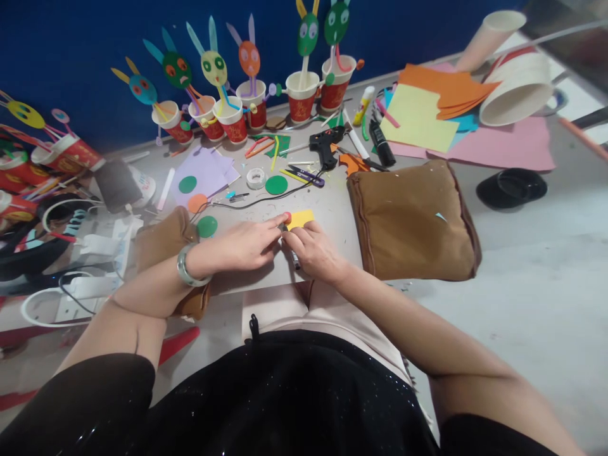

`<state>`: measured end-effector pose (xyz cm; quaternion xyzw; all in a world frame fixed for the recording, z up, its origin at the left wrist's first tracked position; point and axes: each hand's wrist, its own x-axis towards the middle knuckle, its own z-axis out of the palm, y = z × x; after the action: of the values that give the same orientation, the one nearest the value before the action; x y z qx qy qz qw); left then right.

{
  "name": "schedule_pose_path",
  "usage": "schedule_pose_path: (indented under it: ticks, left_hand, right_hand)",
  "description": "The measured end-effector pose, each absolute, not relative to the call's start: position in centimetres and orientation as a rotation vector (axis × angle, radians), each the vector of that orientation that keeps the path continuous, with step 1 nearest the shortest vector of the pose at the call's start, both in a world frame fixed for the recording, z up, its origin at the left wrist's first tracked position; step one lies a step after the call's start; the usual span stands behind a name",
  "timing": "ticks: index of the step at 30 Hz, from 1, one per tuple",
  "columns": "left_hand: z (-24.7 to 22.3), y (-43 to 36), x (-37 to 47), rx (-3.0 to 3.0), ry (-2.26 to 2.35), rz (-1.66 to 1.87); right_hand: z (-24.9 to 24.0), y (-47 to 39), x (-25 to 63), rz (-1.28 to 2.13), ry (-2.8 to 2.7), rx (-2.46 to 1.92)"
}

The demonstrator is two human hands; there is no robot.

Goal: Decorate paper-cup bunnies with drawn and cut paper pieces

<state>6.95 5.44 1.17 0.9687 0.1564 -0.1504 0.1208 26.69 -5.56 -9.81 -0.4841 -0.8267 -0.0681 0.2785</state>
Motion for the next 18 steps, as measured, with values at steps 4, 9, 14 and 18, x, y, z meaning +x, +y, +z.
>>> schedule_pose_path:
  ticks: [4,9,14,18]
  left_hand:
    - [1.35,5.35,6.96,2.844,0.446,-0.442]
    - [1.39,5.33,6.9,2.831,0.454,-0.41]
    - [1.25,5.38,6.9,2.842,0.431,-0.413]
    - [1.19,5.39,6.9,2.842,0.435,-0.421]
  right_hand:
    - [-9.76,-5.91,26.96,-0.166,-2.201,-1.282]
    - [-9.69,-5.93,27.09,-0.128,-2.154,-1.231]
    - [-9.32,-5.93,27.2,-0.155,-2.129,-1.229]
    - [-9.1,-6.08,27.47,-0.203,-2.095,-1.228]
